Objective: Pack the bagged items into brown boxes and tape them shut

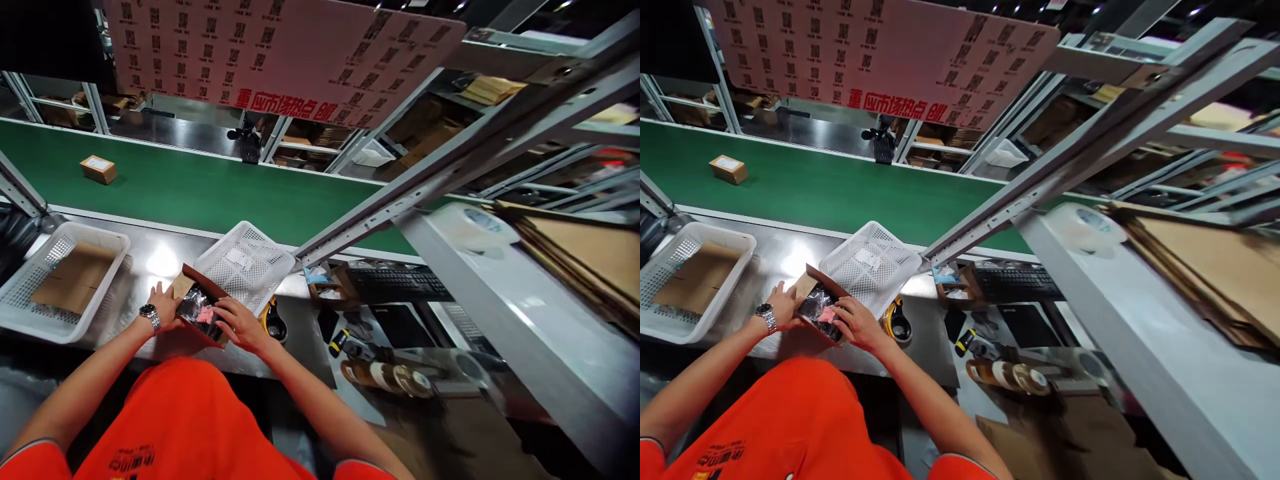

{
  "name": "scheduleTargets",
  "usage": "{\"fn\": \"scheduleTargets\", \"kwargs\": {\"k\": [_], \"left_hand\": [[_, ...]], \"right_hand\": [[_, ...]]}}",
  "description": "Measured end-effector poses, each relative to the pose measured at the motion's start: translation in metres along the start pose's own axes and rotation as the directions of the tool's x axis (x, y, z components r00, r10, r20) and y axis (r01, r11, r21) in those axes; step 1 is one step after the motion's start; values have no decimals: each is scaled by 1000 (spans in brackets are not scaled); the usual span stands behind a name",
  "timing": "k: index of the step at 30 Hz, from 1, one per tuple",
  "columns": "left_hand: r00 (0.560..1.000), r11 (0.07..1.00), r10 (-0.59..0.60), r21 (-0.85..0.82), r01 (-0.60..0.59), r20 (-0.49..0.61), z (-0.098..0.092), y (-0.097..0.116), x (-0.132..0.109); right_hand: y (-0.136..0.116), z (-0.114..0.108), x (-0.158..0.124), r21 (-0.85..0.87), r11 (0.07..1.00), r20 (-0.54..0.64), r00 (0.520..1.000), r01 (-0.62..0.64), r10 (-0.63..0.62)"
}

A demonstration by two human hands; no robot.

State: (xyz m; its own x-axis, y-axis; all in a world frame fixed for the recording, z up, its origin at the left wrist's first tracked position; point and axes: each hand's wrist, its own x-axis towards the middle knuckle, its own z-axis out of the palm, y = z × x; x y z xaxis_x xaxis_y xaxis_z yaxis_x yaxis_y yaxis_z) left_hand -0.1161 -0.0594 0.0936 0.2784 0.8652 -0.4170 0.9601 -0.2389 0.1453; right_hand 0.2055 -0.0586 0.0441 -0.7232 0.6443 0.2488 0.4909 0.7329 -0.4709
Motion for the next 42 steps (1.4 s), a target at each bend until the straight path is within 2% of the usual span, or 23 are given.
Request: {"fn": "scheduleTargets", "kwargs": {"k": [3,7,10,14,17,19,21,22,24,25,27,29,31,33,35,37,39,42], "left_hand": [[1000,1000,-1,10,1,4,1,1,1],[1000,1000,-4,4,3,11,-1,0,0],[1000,1000,-9,-16,9,9,-6,-1,1],[999,998,-16,-60,13,-37,-6,2,18],[993,989,-91,-127,80,-81,4,9,40],[987,976,-142,-179,126,-81,12,11,51],[980,963,-177,-219,155,-86,20,11,56],[977,958,-190,-238,163,-99,23,10,57],[966,943,-217,-285,170,-142,28,8,57],[960,936,-223,-311,163,-169,30,7,57],[951,926,-214,-356,126,-222,35,4,56],[945,915,-201,-395,86,-259,39,-1,56],[935,885,-205,-463,50,-291,41,-8,57],[933,820,-244,-569,53,-265,41,-15,60],[942,734,-306,-664,138,-142,39,-22,64],[932,666,-362,-702,252,-9,37,-25,70],[927,656,-375,-698,287,28,37,-27,73],[946,709,-323,-660,249,11,37,-27,75]], "right_hand": [[8,20,-12,-25,1000,-45,999,-14,12],[8,63,23,8,995,35,994,-103,102],[12,81,49,101,980,112,981,-170,159],[24,72,54,308,931,92,980,-195,175],[25,55,49,461,843,96,960,-277,263],[21,44,48,504,818,65,957,-277,283],[17,34,49,453,860,-67,953,-235,295],[16,29,50,390,889,-152,935,-240,319],[15,22,51,245,905,-248,881,-347,404],[15,22,51,186,886,-230,857,-425,460],[12,27,46,102,839,-82,836,-535,543],[5,42,35,41,847,87,846,-530,526],[-3,63,21,-17,892,138,882,-453,450],[-10,83,9,-92,919,90,915,-385,392],[-13,98,0,-157,921,25,931,-357,365],[-11,105,-2,-200,919,-19,939,-340,344],[-7,108,-2,-221,921,-53,947,-320,316],[4,104,-4,-186,943,-123,959,-276,257]]}}
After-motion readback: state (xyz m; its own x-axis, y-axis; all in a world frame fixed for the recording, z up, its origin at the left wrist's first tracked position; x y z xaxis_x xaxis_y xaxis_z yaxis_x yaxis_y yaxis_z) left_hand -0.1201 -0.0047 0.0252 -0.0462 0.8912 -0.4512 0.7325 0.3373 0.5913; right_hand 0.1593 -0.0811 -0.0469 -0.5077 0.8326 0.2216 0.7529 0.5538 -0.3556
